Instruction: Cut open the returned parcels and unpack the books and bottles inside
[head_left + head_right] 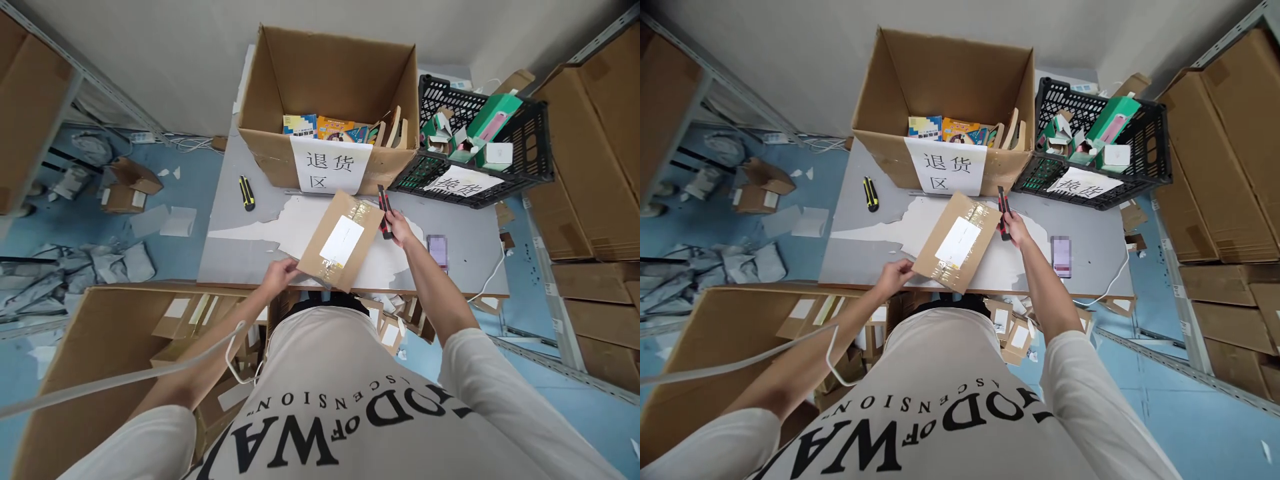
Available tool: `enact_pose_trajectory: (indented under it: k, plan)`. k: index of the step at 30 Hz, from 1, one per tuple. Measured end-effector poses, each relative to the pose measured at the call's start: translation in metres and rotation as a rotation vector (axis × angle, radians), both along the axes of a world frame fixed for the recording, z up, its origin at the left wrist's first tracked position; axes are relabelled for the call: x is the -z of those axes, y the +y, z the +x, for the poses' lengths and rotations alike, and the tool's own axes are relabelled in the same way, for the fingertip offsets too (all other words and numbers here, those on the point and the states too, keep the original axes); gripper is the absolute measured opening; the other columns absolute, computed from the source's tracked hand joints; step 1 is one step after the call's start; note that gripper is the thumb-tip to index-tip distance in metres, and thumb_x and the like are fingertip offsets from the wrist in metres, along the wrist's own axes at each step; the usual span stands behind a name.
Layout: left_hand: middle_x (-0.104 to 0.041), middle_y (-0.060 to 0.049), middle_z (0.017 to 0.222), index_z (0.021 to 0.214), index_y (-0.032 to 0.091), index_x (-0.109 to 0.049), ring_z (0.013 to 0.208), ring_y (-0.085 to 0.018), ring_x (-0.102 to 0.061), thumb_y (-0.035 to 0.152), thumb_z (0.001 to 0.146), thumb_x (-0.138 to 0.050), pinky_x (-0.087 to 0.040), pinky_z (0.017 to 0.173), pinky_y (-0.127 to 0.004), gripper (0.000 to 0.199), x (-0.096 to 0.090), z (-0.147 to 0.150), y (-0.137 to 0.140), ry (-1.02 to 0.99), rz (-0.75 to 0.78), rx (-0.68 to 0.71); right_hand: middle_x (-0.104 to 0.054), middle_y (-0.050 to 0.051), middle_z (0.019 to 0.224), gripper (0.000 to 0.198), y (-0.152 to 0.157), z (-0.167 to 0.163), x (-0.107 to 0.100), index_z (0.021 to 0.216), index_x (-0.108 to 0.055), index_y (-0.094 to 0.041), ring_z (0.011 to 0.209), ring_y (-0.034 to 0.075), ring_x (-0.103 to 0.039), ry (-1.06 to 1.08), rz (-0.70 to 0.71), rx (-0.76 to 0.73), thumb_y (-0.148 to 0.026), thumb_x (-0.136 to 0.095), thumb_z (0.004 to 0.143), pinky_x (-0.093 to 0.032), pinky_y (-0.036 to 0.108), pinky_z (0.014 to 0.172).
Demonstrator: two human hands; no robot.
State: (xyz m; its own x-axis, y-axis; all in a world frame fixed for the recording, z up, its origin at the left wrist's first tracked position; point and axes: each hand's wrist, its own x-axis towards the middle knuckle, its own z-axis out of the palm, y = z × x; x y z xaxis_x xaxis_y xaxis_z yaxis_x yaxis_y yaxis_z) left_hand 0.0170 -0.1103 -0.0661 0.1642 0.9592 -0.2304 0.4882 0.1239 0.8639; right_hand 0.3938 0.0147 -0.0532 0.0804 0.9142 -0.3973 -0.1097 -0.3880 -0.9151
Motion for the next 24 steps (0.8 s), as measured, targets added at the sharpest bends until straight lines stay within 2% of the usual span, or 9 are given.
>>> enact_pose_trajectory:
  k: [3,6,12,16,18,20,22,24]
  plan:
    - [-0.073,-0.004,0.072,0.074,0.021,-0.068,0.066,-0.020,-0.066,0.049,0.072,-0.066,-0.053,0.068,-0.032,0.028,0.003,0.020,-0.033,0.022,-0.009,-0.007,-0.057,-0.006,0.060,0.041,0.015,-0.013,0.001,0.089,-0.051,-0.024,0.053,0.010,-0.056,-0.037,-0.066,-0.042,-0.059,-0.066,0.075,-0.044,0.021,0.049]
    - [-0.074,-0.005,0.075,0.073,0.022,-0.067,0.065,-0.020,-0.067,0.052,0.073,-0.065,-0.053,0.067,-0.033,0.030,0.009,0.034,-0.049,0.024,-0.005,-0.014,-0.057,-0.007,0.060,0.045,0.020,-0.024,0.008,0.093,-0.052,-0.024,0.053,0.009,-0.055,-0.018,-0.081,-0.050,-0.061,-0.068,0.072,-0.041,0.019,0.048]
    - [-0.073,-0.005,0.072,0.068,0.023,-0.063,0.065,-0.021,-0.067,0.058,0.072,-0.066,-0.054,0.064,-0.033,0.035,0.013,0.044,-0.055,0.067,0.009,-0.024,-0.060,-0.007,0.064,0.045,0.021,-0.036,0.018,0.092,-0.052,-0.024,0.057,0.010,-0.057,-0.027,0.001,-0.039,-0.062,-0.066,0.071,-0.043,0.021,0.051]
    - [-0.074,-0.007,0.078,0.074,0.022,-0.066,0.068,-0.022,-0.069,0.058,0.068,-0.070,-0.056,0.068,-0.034,0.037,0.007,0.035,-0.053,0.042,-0.013,0.023,-0.065,-0.003,0.075,0.039,0.018,-0.038,0.019,0.091,-0.051,-0.024,0.069,0.012,-0.061,-0.026,0.036,0.014,-0.057,-0.064,0.075,-0.047,0.022,0.057]
    - [-0.075,-0.008,0.088,0.086,0.021,-0.068,0.076,-0.024,-0.070,0.057,0.062,-0.075,-0.057,0.073,-0.035,0.044,0.003,0.022,-0.045,0.007,-0.045,0.106,-0.067,-0.001,0.086,0.035,0.008,-0.034,0.019,0.091,-0.051,-0.024,0.074,0.012,-0.063,-0.012,0.041,0.074,-0.053,-0.063,0.077,-0.049,0.022,0.060]
    - [-0.073,-0.010,0.101,0.100,0.020,-0.069,0.087,-0.027,-0.070,0.059,0.058,-0.076,-0.056,0.079,-0.036,0.058,0.001,0.005,-0.025,-0.010,-0.063,0.190,-0.067,0.000,0.098,0.034,-0.014,-0.025,0.019,0.093,-0.050,-0.025,0.078,0.012,-0.064,0.005,0.030,0.147,-0.051,-0.063,0.077,-0.052,0.024,0.062]
    - [-0.072,-0.013,0.106,0.107,0.018,-0.068,0.096,-0.028,-0.068,0.065,0.070,-0.062,-0.053,0.088,-0.040,0.061,0.002,-0.008,0.008,0.001,-0.023,0.119,-0.067,0.001,0.107,0.036,-0.051,-0.017,0.016,0.097,-0.049,-0.026,0.078,0.012,-0.066,0.020,0.002,0.211,-0.053,-0.062,0.077,-0.054,0.025,0.062]
    - [-0.070,-0.015,0.112,0.112,0.015,-0.067,0.107,-0.029,-0.063,0.070,0.079,-0.045,-0.047,0.097,-0.042,0.067,0.003,-0.012,0.051,0.006,0.020,-0.016,-0.067,0.002,0.111,0.041,-0.099,-0.015,0.012,0.102,-0.048,-0.027,0.071,0.012,-0.066,0.037,-0.040,0.238,-0.057,-0.062,0.076,-0.055,0.027,0.059]
